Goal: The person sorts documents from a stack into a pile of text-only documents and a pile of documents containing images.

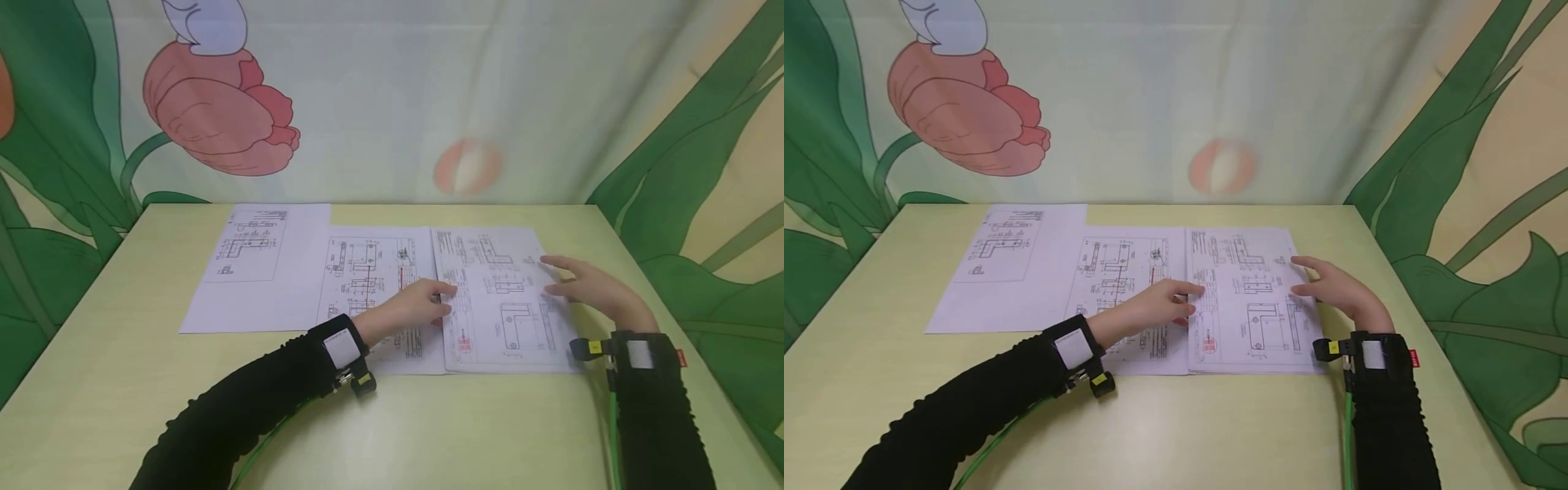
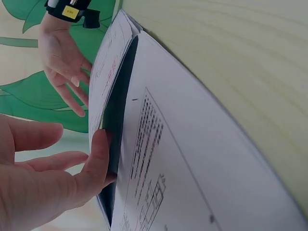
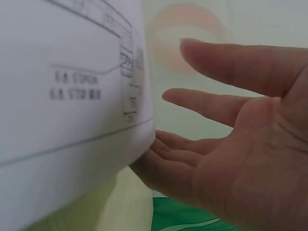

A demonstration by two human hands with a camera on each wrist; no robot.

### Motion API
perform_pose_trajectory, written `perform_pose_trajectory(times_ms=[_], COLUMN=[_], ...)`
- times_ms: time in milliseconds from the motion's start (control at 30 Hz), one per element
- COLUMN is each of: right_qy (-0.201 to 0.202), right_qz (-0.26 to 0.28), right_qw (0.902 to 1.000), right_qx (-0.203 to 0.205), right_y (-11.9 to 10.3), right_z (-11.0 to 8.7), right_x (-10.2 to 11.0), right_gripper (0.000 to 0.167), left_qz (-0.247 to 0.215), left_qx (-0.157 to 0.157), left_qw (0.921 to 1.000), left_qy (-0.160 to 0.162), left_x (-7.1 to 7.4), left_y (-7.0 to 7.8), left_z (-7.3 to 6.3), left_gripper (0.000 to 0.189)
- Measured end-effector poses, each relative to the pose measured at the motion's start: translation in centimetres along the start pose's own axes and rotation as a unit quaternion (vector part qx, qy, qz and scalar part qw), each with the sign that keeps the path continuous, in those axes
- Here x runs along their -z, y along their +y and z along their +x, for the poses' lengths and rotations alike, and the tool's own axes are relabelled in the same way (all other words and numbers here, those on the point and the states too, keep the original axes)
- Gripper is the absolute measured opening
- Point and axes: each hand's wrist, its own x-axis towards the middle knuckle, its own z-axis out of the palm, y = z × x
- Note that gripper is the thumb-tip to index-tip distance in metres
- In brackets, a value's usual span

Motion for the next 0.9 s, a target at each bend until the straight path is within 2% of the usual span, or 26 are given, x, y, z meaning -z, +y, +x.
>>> perform_pose_trajectory(times_ms=[300,400,633,900], right_qy=[0.01,0.02,0.042,0.047], right_qz=[-0.037,-0.059,-0.142,-0.184], right_qw=[0.9992,0.998,0.9886,0.9817], right_qx=[0.015,0.012,0.023,0.009], right_y=[-0.2,-0.2,-0.1,-0.8], right_z=[0.4,0.8,1.9,1.9], right_x=[-0.5,-0.8,-1.9,-2.8], right_gripper=[0.072,0.074,0.072,0.072], left_qz=[0.082,0.088,0.141,0.132], left_qx=[-0.04,-0.033,-0.027,-0.031], left_qw=[0.995,0.9944,0.9877,0.989], left_qy=[0.04,0.048,0.062,0.059], left_x=[-0.8,-1.2,-1.7,-1.7], left_y=[0.4,0.5,1.0,1.1], left_z=[0.5,0.5,0.2,0.2], left_gripper=[0.042,0.042,0.044,0.043])
